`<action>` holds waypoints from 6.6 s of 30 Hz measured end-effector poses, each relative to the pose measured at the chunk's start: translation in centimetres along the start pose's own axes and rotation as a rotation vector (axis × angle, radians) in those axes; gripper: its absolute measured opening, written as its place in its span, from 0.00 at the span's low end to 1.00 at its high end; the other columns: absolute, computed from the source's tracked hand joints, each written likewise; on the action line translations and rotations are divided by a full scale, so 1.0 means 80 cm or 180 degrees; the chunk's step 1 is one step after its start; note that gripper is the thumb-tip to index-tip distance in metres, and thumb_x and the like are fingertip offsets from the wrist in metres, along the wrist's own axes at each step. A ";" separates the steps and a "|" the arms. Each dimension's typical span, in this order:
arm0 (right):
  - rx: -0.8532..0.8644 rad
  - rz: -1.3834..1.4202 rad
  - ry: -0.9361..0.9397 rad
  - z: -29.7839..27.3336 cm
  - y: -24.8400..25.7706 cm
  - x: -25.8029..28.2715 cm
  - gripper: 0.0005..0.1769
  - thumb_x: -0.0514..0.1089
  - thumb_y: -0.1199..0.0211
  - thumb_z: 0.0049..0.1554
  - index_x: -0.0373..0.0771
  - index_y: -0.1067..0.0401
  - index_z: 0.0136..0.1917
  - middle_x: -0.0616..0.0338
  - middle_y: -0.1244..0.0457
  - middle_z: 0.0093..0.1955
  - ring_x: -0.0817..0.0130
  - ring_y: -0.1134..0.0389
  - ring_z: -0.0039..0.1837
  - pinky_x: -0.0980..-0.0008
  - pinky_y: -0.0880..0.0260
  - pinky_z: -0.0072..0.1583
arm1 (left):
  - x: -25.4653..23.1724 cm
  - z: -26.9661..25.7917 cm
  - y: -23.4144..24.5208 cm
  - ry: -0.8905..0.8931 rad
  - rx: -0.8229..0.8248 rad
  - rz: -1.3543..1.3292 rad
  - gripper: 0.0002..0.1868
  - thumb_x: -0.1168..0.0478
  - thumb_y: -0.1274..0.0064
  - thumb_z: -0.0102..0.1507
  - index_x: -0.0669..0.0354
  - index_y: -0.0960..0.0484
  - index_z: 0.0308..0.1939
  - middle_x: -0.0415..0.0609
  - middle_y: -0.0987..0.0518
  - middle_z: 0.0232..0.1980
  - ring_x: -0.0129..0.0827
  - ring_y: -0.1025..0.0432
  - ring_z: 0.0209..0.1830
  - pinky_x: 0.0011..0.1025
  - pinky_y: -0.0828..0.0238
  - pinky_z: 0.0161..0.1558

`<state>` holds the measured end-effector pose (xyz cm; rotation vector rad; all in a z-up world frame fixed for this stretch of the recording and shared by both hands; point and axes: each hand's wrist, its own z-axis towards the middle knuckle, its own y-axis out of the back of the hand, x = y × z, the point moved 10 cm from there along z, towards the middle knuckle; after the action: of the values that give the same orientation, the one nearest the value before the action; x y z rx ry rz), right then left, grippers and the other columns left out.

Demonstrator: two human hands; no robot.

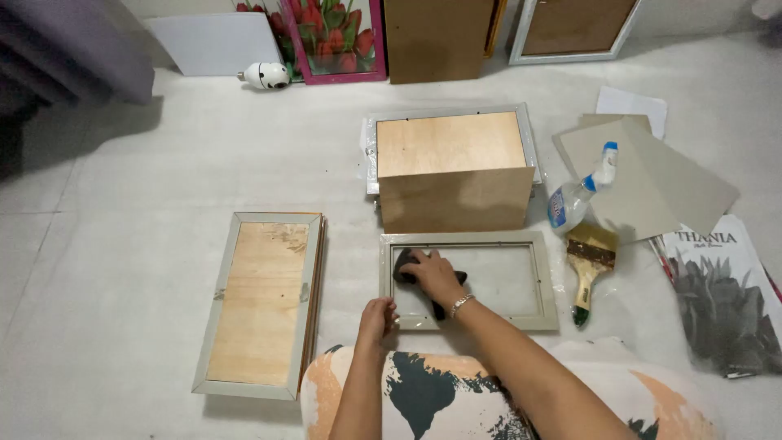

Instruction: Cleaning the glass of a picture frame using a black cloth.

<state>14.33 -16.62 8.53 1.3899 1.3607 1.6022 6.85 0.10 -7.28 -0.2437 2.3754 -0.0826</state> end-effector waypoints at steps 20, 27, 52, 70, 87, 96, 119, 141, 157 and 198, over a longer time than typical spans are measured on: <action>-0.1232 0.0174 -0.0375 0.041 0.274 -0.169 0.16 0.50 0.41 0.58 0.45 0.21 0.56 0.57 0.31 0.56 0.57 0.34 0.53 0.60 0.33 0.58 | -0.222 -0.019 -0.032 -0.1367 -0.1192 0.1638 0.14 0.57 0.56 0.66 0.57 0.19 0.50 0.47 0.21 0.54 0.39 0.29 0.53 0.34 0.32 0.55; -0.2375 0.0694 -0.0185 0.299 0.411 -0.232 0.11 0.37 0.41 0.58 0.36 0.23 0.53 0.56 0.30 0.46 0.63 0.31 0.46 0.65 0.30 0.49 | -0.273 0.057 -0.048 -0.2210 -0.2435 0.3184 0.08 0.56 0.49 0.63 0.49 0.19 0.45 0.44 0.24 0.50 0.44 0.33 0.49 0.43 0.38 0.57; -0.3337 -0.0837 -0.0892 0.549 0.544 -0.351 0.32 0.52 0.31 0.65 0.50 0.45 0.75 0.53 0.51 0.59 0.55 0.41 0.53 0.66 0.27 0.41 | -0.275 0.104 -0.052 -0.1742 -0.3250 0.3897 0.13 0.41 0.51 0.64 0.42 0.22 0.38 0.39 0.25 0.42 0.38 0.32 0.41 0.38 0.38 0.48; -0.0928 0.1414 -0.0544 0.064 0.258 -0.210 0.11 0.46 0.41 0.62 0.42 0.22 0.53 0.62 0.30 0.48 0.73 0.33 0.40 0.75 0.31 0.42 | -0.230 0.018 -0.058 -0.3010 -0.1514 0.3672 0.25 0.61 0.50 0.63 0.52 0.29 0.66 0.50 0.32 0.69 0.50 0.34 0.63 0.47 0.34 0.61; -0.0168 -0.0137 0.0117 -0.105 -0.006 -0.050 0.18 0.54 0.36 0.57 0.57 0.26 0.61 0.54 0.38 0.66 0.45 0.34 0.61 0.53 0.24 0.52 | -0.077 -0.018 -0.015 -0.1169 -0.0284 0.4370 0.33 0.53 0.53 0.63 0.46 0.35 0.75 0.53 0.38 0.75 0.57 0.36 0.71 0.57 0.27 0.60; -0.0127 -0.0963 0.1055 -0.047 -0.016 0.070 0.14 0.44 0.44 0.61 0.66 0.24 0.50 0.66 0.35 0.61 0.50 0.32 0.57 0.61 0.27 0.47 | -0.090 -0.041 0.027 -0.0109 -0.1072 0.3830 0.39 0.29 0.69 0.69 0.27 0.57 0.81 0.45 0.65 0.85 0.55 0.67 0.84 0.68 0.65 0.73; 0.0342 -0.0799 0.0512 -0.116 0.013 -0.081 0.14 0.48 0.29 0.50 0.62 0.27 0.50 0.67 0.38 0.61 0.51 0.33 0.54 0.58 0.25 0.50 | -0.047 0.013 0.030 0.0301 -0.0798 0.3195 0.55 0.16 0.72 0.60 0.26 0.81 0.79 0.43 0.94 0.79 0.62 0.97 0.76 0.79 1.00 0.61; 0.0305 -0.0975 0.0678 -0.185 0.054 -0.132 0.09 0.43 0.39 0.57 0.59 0.24 0.39 0.66 0.38 0.60 0.52 0.32 0.54 0.58 0.25 0.46 | -0.050 0.013 0.033 0.0221 -0.0970 0.3212 0.51 0.15 0.77 0.61 0.22 0.79 0.79 0.39 0.93 0.80 0.62 0.94 0.77 0.78 0.98 0.64; 0.0136 -0.0727 0.0433 -0.113 0.015 -0.068 0.11 0.41 0.36 0.53 0.61 0.25 0.44 0.65 0.39 0.60 0.51 0.32 0.53 0.60 0.24 0.46 | -0.055 0.007 0.028 0.0255 -0.0864 0.3159 0.53 0.16 0.74 0.61 0.24 0.81 0.79 0.42 0.94 0.79 0.64 0.94 0.76 0.79 0.98 0.62; -0.0335 -0.0526 0.0056 0.034 -0.011 0.028 0.23 0.37 0.42 0.58 0.62 0.31 0.62 0.68 0.38 0.70 0.47 0.34 0.60 0.54 0.26 0.49 | -0.059 -0.001 0.025 0.0330 -0.0868 0.3226 0.51 0.17 0.75 0.62 0.23 0.81 0.78 0.41 0.94 0.79 0.64 0.95 0.77 0.78 0.97 0.64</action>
<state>16.16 -13.50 8.19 1.1732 1.3443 1.5564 9.87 2.97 -4.25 0.8574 2.3315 0.7137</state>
